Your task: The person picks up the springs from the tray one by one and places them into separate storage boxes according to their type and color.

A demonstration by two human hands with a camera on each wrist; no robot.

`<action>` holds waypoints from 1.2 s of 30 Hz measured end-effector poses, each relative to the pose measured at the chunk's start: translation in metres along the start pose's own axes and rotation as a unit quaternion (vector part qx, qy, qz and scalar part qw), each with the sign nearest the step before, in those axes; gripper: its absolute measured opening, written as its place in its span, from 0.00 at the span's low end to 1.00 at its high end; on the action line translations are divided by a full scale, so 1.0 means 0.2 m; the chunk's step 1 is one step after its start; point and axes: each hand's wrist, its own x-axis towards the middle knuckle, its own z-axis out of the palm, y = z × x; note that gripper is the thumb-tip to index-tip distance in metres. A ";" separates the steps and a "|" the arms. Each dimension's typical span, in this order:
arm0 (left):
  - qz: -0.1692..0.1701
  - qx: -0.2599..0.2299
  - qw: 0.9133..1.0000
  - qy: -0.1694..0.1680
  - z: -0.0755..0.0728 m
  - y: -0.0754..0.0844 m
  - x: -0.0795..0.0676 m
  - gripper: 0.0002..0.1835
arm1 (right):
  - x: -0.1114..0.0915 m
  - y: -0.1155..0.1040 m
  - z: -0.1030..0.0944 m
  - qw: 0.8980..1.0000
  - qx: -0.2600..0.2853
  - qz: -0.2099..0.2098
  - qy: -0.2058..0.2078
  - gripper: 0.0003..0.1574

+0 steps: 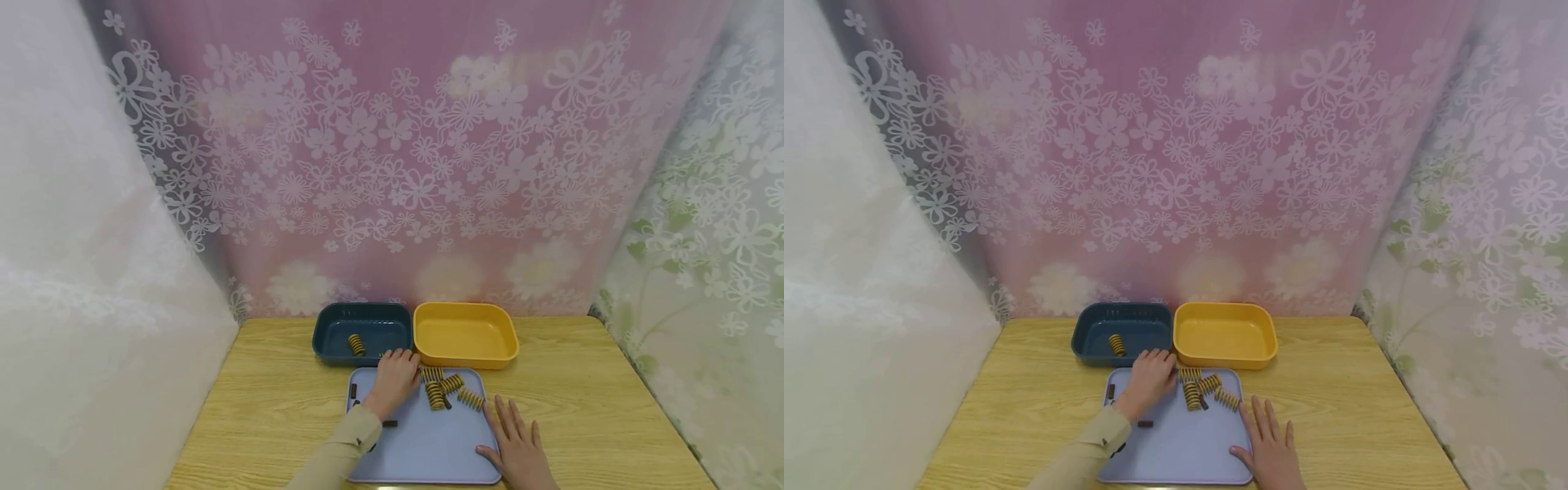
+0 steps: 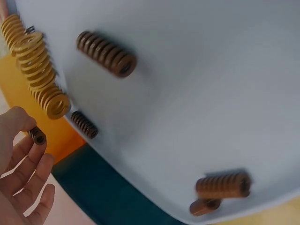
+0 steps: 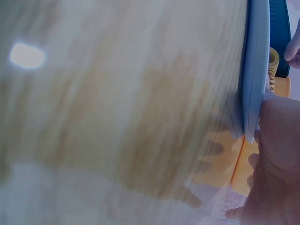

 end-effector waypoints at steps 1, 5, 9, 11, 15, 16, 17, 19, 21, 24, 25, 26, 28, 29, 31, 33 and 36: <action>0.001 -0.002 1.000 -0.001 -0.01 0.00 0.01 0.10 | 0.00 0.00 0.00 1.000 0.000 0.000 -0.001 0.53; 0.006 0.003 1.000 -0.006 -0.02 -0.02 0.06 0.12 | 0.01 0.00 0.01 1.000 -0.002 0.002 -0.004 0.53; 0.013 0.003 1.000 0.009 -0.03 -0.02 0.12 0.10 | 0.00 0.00 0.00 1.000 -0.001 0.004 -0.006 0.53; 0.015 0.004 1.000 0.018 -0.04 -0.02 0.15 0.10 | 0.00 0.00 -0.01 1.000 0.000 0.003 -0.002 0.52; 0.015 -0.001 1.000 0.005 -0.06 -0.02 0.22 0.09 | -0.01 0.00 -0.01 1.000 -0.007 -0.004 0.014 0.52; 0.013 -0.004 1.000 -0.001 -0.06 -0.01 0.24 0.09 | -0.01 0.00 -0.01 1.000 -0.008 -0.004 0.016 0.51; 0.012 -0.005 1.000 -0.008 -0.06 -0.01 0.25 0.09 | -0.01 0.00 -0.01 1.000 -0.009 -0.005 0.019 0.51; 0.009 -0.007 1.000 -0.024 -0.06 -0.01 0.28 0.09 | -0.02 0.01 0.01 1.000 -0.017 -0.007 0.022 0.51; 0.005 -0.007 0.999 -0.037 -0.06 -0.01 0.31 0.09 | -0.01 0.01 0.02 0.999 -0.025 -0.008 0.021 0.52; 0.000 -0.007 0.999 -0.054 -0.04 0.00 0.35 0.09 | -0.01 0.02 0.05 0.999 -0.034 -0.010 0.025 0.52; -0.002 -0.013 0.998 -0.055 -0.03 0.00 0.36 0.09 | -0.01 0.03 0.05 0.999 -0.034 -0.010 0.025 0.52; -0.004 -0.016 0.998 -0.056 -0.02 0.00 0.38 0.09 | -0.01 0.03 0.05 0.999 -0.033 -0.009 0.026 0.52; -0.007 -0.025 0.998 -0.058 0.00 0.02 0.41 0.09 | -0.01 0.03 0.06 0.999 -0.031 -0.010 0.031 0.52; -0.009 -0.029 0.998 -0.060 0.01 0.02 0.42 0.08 | -0.01 0.04 0.06 0.999 -0.031 -0.011 0.036 0.52; -0.013 -0.028 0.997 -0.073 0.04 0.03 0.45 0.09 | -0.01 0.04 0.07 0.999 -0.031 -0.012 0.042 0.52; -0.019 -0.026 0.995 -0.094 0.07 0.03 0.48 0.09 | -0.02 0.05 0.07 0.998 -0.032 -0.015 0.046 0.52; -0.025 -0.020 0.992 -0.124 0.11 0.03 0.52 0.09 | -0.02 0.05 0.08 0.998 -0.034 -0.015 0.042 0.52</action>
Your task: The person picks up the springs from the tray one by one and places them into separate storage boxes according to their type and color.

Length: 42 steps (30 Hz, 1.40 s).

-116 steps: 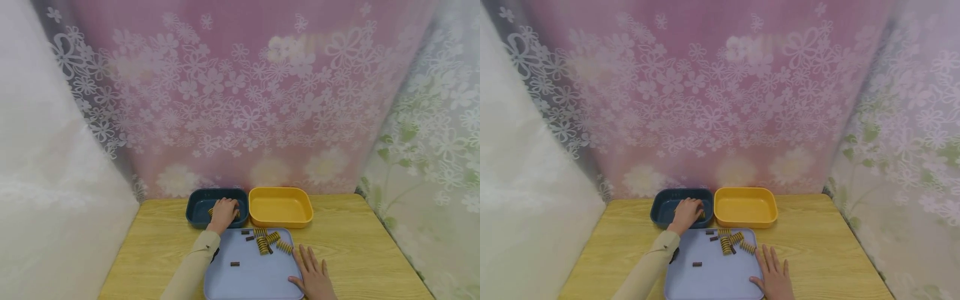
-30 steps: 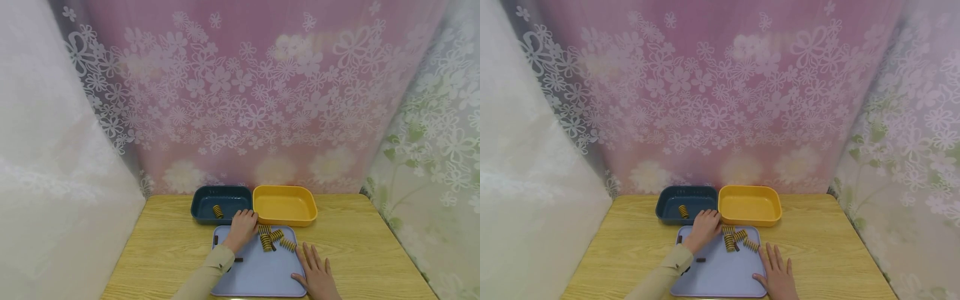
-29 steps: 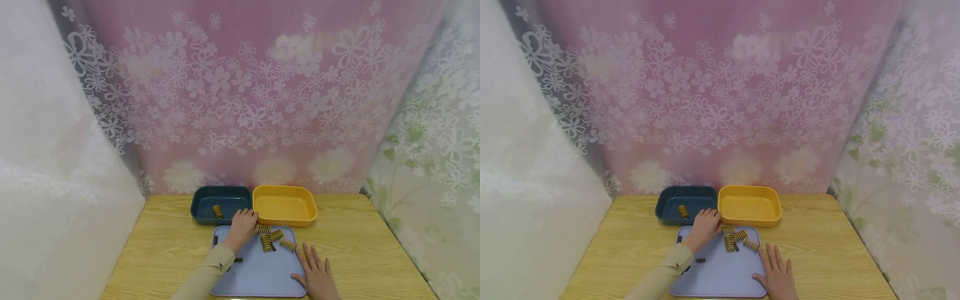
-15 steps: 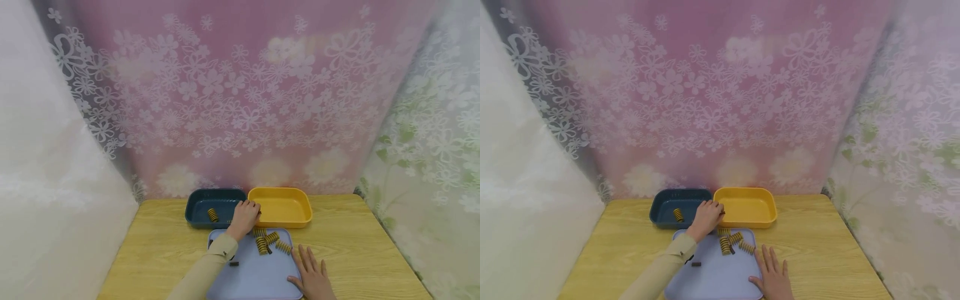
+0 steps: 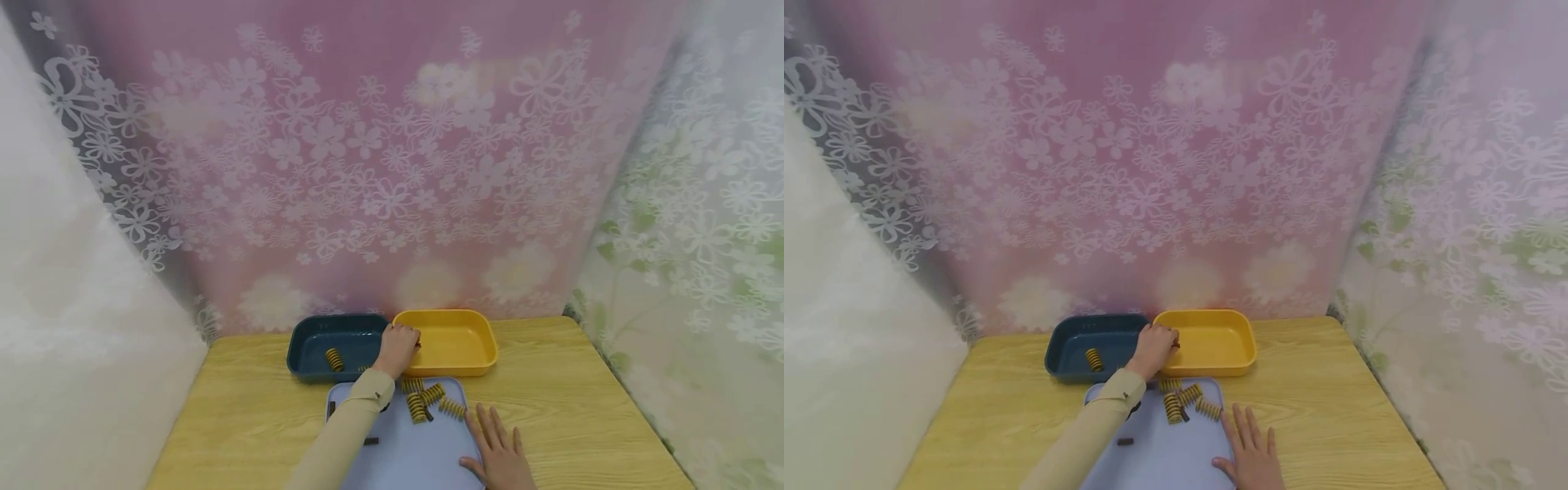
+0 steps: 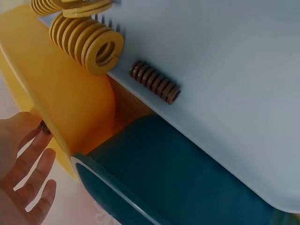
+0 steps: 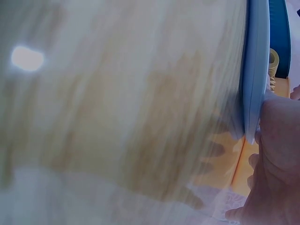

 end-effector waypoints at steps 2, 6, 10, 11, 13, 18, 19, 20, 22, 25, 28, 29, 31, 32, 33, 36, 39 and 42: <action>-0.002 0.001 1.000 -0.007 0.01 0.00 0.01 0.08 | 0.00 0.00 0.01 1.000 -0.001 -0.002 0.001 0.52; 0.001 0.023 0.999 -0.027 0.04 0.02 0.02 0.07 | -0.01 -0.01 0.02 1.000 -0.009 -0.006 0.020 0.53; 0.001 0.037 0.997 -0.070 0.07 0.04 0.02 0.05 | -0.02 -0.02 0.04 1.000 -0.013 0.000 0.027 0.54; 0.000 0.038 0.996 -0.079 0.08 0.05 0.02 0.05 | -0.02 -0.02 0.04 1.000 -0.012 0.003 0.025 0.54; -0.003 0.041 0.995 -0.088 0.10 0.06 0.03 0.05 | -0.02 -0.02 0.04 1.000 -0.006 0.005 0.027 0.54; -0.007 0.044 0.995 -0.086 0.12 0.06 0.03 0.08 | -0.03 -0.01 0.05 0.999 -0.002 0.003 0.038 0.53; -0.007 0.044 0.995 -0.085 0.12 0.06 0.03 0.08 | -0.03 -0.01 0.05 0.999 -0.005 0.001 0.039 0.53; -0.007 0.045 0.995 -0.085 0.12 0.05 0.03 0.09 | -0.03 -0.01 0.04 0.999 -0.006 -0.001 0.041 0.53; -0.005 0.048 0.995 -0.087 0.12 0.05 0.03 0.08 | -0.03 -0.01 0.05 0.999 -0.011 -0.003 0.041 0.53; -0.005 0.047 0.995 -0.093 0.10 0.04 0.03 0.07 | -0.02 -0.02 0.04 0.999 -0.010 -0.004 0.040 0.53; -0.007 0.043 0.995 -0.094 0.09 0.04 0.03 0.07 | -0.02 -0.02 0.05 0.999 -0.005 -0.003 0.035 0.53; -0.007 0.042 0.995 -0.092 0.09 0.03 0.03 0.07 | -0.01 -0.02 0.04 0.999 -0.002 -0.002 0.035 0.53; -0.002 0.038 0.996 -0.081 0.08 0.03 0.03 0.09 | -0.01 -0.02 0.04 0.999 0.002 -0.003 0.040 0.53; 0.001 0.035 0.997 -0.071 0.08 0.04 0.04 0.09 | -0.01 -0.01 0.04 0.999 -0.001 -0.003 0.042 0.53; 0.006 0.027 0.998 -0.061 0.08 0.04 0.04 0.09 | -0.01 -0.01 0.04 0.999 -0.001 -0.003 0.047 0.53; 0.024 0.002 1.000 -0.014 0.07 0.06 0.06 0.08 | -0.01 0.01 0.04 0.998 -0.013 -0.006 0.064 0.53; 0.033 -0.015 0.998 0.042 0.04 0.07 0.03 0.06 | -0.01 0.01 0.04 0.997 -0.021 -0.013 0.075 0.54; 0.041 -0.014 0.994 0.096 0.00 0.08 -0.01 0.07 | -0.01 0.01 0.05 0.996 -0.026 -0.020 0.079 0.54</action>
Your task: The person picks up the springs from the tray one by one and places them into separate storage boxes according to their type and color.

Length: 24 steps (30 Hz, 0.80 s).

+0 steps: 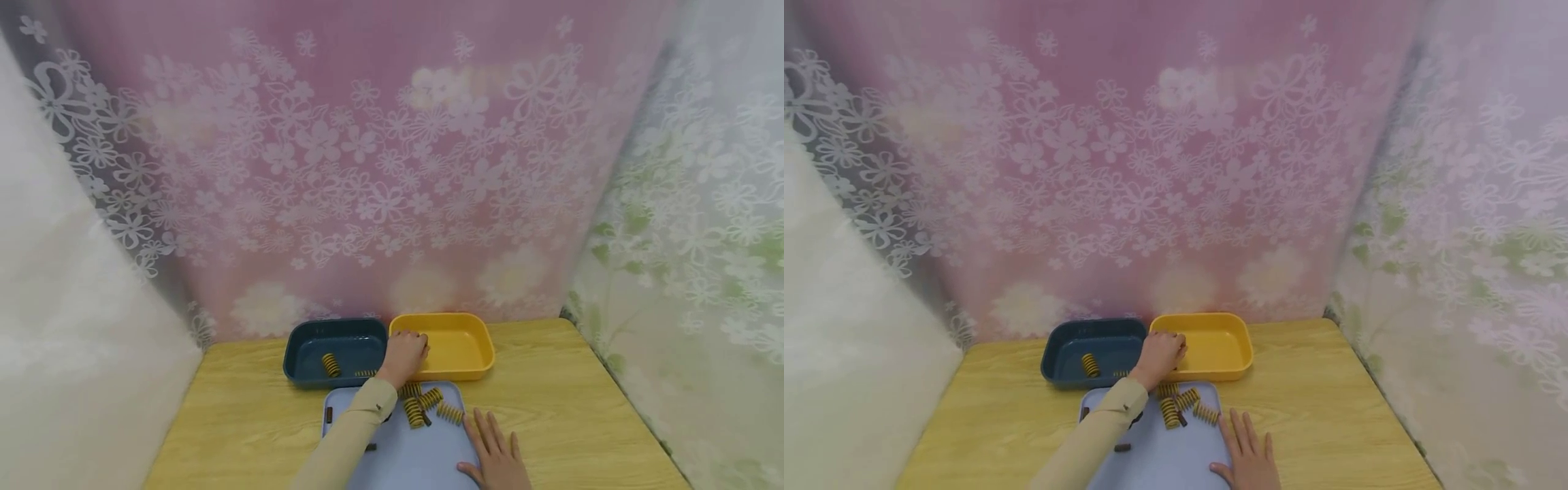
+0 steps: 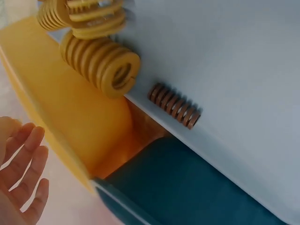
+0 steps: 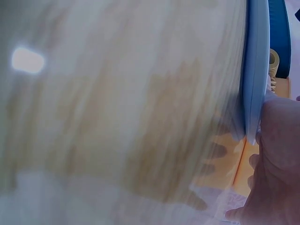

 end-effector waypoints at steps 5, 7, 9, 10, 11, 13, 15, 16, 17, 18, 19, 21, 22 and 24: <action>0.017 0.011 0.999 0.049 -0.07 0.03 -0.06 0.09 | 0.00 0.00 -0.02 1.000 -0.001 -0.003 -0.005 0.53; 0.020 0.010 0.998 0.058 -0.09 0.03 -0.09 0.09 | 0.00 0.00 -0.02 1.000 0.007 0.001 -0.013 0.52; 0.021 0.005 0.998 0.066 -0.11 0.03 -0.12 0.09 | 0.00 -0.01 -0.03 0.999 0.016 0.007 -0.028 0.51; 0.021 0.004 0.997 0.068 -0.11 0.03 -0.13 0.09 | 0.01 -0.01 -0.03 0.999 0.017 0.010 -0.036 0.51; 0.020 0.004 0.997 0.071 -0.12 0.03 -0.15 0.09 | 0.01 -0.02 -0.04 0.999 0.020 0.013 -0.042 0.52; 0.017 0.001 0.997 0.077 -0.13 0.04 -0.19 0.09 | 0.01 -0.02 -0.05 0.998 0.021 0.018 -0.055 0.51; 0.014 0.003 0.996 0.088 -0.13 0.03 -0.22 0.08 | 0.02 -0.03 -0.07 0.997 0.023 0.022 -0.066 0.51; 0.012 0.005 0.995 0.094 -0.13 0.03 -0.24 0.08 | 0.02 -0.03 -0.08 0.997 0.024 0.024 -0.070 0.51; 0.009 0.006 0.995 0.098 -0.13 0.03 -0.26 0.08 | 0.02 -0.04 -0.08 0.996 0.028 0.026 -0.075 0.51; 0.006 0.005 0.995 0.100 -0.13 0.02 -0.28 0.08 | 0.03 -0.04 -0.09 0.996 0.029 0.027 -0.080 0.51; 0.003 0.004 0.995 0.101 -0.12 0.01 -0.29 0.07 | 0.03 -0.04 -0.10 0.996 0.031 0.028 -0.083 0.51; -0.004 -0.003 0.995 0.096 -0.11 0.00 -0.33 0.07 | 0.03 -0.05 -0.10 0.994 0.034 0.031 -0.094 0.52; -0.009 -0.007 0.996 0.088 -0.10 -0.01 -0.35 0.07 | 0.03 -0.05 -0.10 0.994 0.038 0.032 -0.098 0.52; -0.021 -0.015 0.997 0.075 -0.09 -0.03 -0.39 0.07 | 0.03 -0.05 -0.11 0.993 0.041 0.032 -0.104 0.52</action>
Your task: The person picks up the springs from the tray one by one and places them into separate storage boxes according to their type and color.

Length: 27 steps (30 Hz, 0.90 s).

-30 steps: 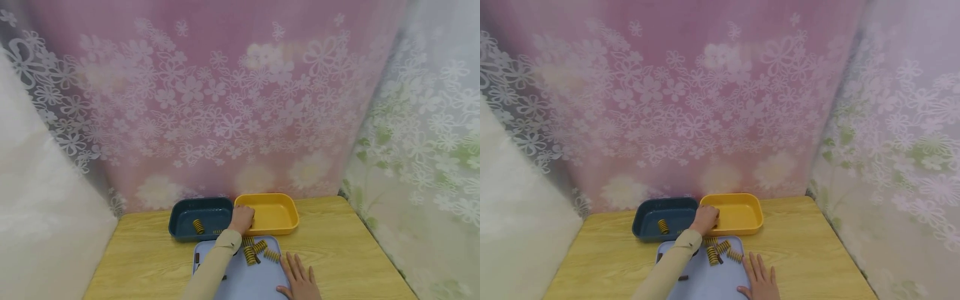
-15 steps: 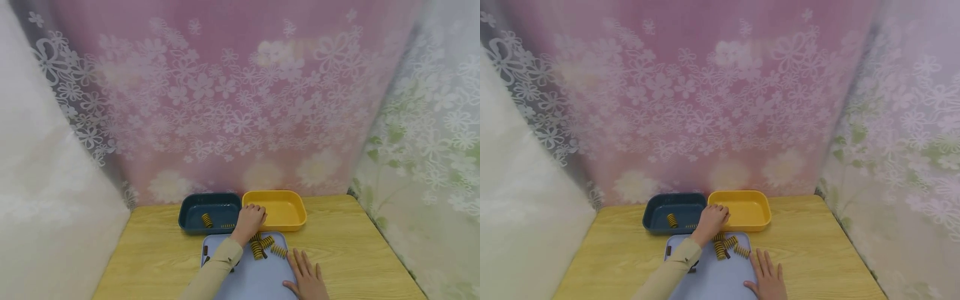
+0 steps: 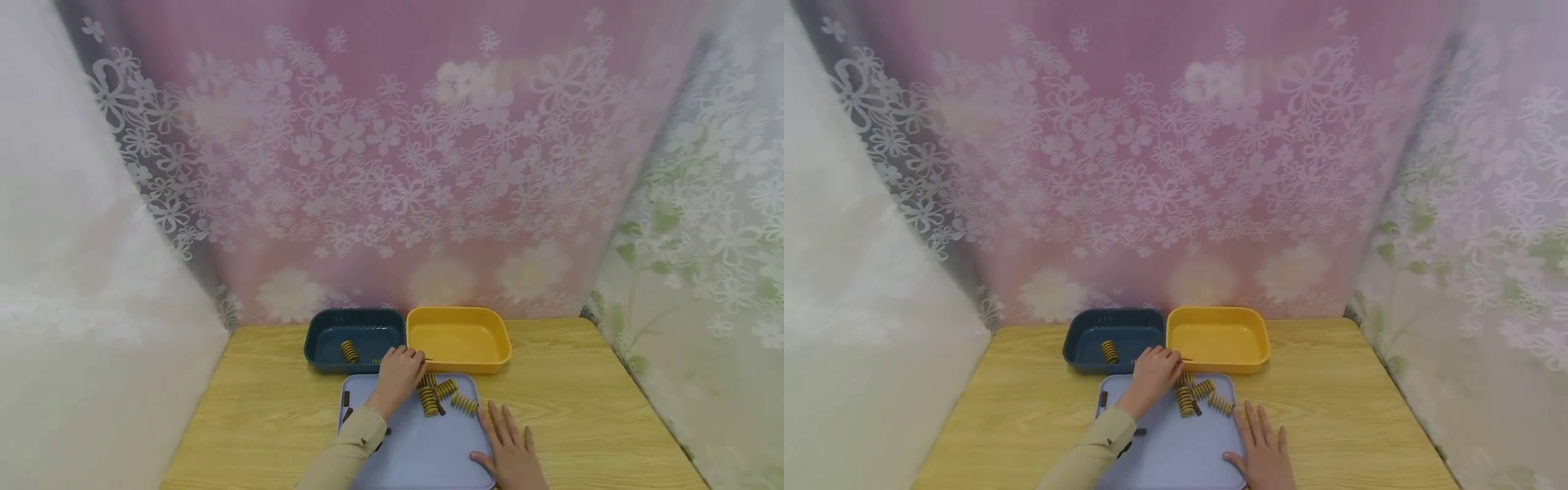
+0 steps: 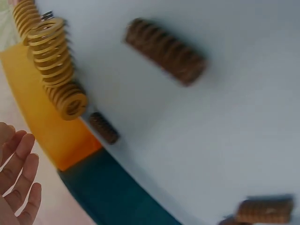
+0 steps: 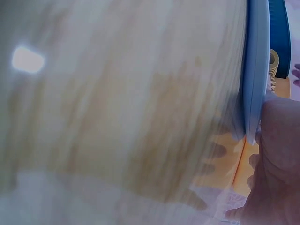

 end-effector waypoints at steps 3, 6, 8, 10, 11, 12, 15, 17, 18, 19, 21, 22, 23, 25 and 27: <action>-0.017 -0.003 1.000 -0.008 0.02 -0.03 -0.05 0.07 | 0.00 0.00 0.00 1.000 0.005 0.002 -0.008 0.52; -0.029 -0.003 1.000 -0.010 0.04 -0.06 -0.09 0.07 | 0.00 0.01 0.00 1.000 0.006 0.004 -0.011 0.52; -0.030 -0.002 1.000 -0.007 0.05 -0.07 -0.11 0.07 | 0.00 0.01 0.00 1.000 0.008 0.005 -0.009 0.52; -0.025 0.003 1.000 -0.002 0.05 -0.08 -0.12 0.06 | 0.00 0.00 -0.01 1.000 0.009 0.007 -0.008 0.52; -0.021 0.006 1.000 0.000 0.05 -0.09 -0.13 0.06 | 0.00 0.00 -0.01 1.000 0.011 0.008 -0.009 0.52; -0.018 0.012 1.000 0.000 0.04 -0.09 -0.14 0.06 | 0.00 0.00 -0.01 1.000 0.012 0.007 -0.006 0.52; -0.014 0.025 1.000 -0.011 0.03 -0.09 -0.15 0.06 | 0.00 0.00 -0.02 1.000 0.012 0.005 -0.003 0.51; -0.016 0.029 0.999 -0.028 0.03 -0.09 -0.17 0.07 | 0.00 -0.01 -0.02 1.000 0.012 0.003 -0.001 0.51; -0.018 0.031 0.999 -0.038 0.02 -0.09 -0.17 0.07 | 0.00 -0.01 -0.02 1.000 0.012 0.001 0.003 0.51; -0.020 0.031 0.998 -0.048 0.02 -0.09 -0.18 0.07 | 0.00 -0.01 -0.02 1.000 0.014 0.001 0.003 0.51; -0.023 0.034 0.997 -0.066 0.02 -0.09 -0.19 0.07 | 0.00 -0.01 -0.02 1.000 0.015 0.002 0.004 0.51; -0.024 0.038 0.996 -0.072 0.02 -0.09 -0.20 0.07 | 0.00 -0.01 -0.02 1.000 0.015 0.001 0.006 0.51; -0.025 0.043 0.996 -0.079 0.02 -0.09 -0.20 0.06 | 0.00 -0.01 -0.02 1.000 0.017 0.001 0.007 0.50; -0.027 0.053 0.994 -0.091 0.02 -0.09 -0.21 0.06 | 0.00 -0.01 -0.02 1.000 0.015 -0.003 0.012 0.50; -0.028 0.064 0.993 -0.096 0.03 -0.09 -0.22 0.05 | 0.00 -0.01 -0.02 1.000 0.016 -0.004 0.013 0.51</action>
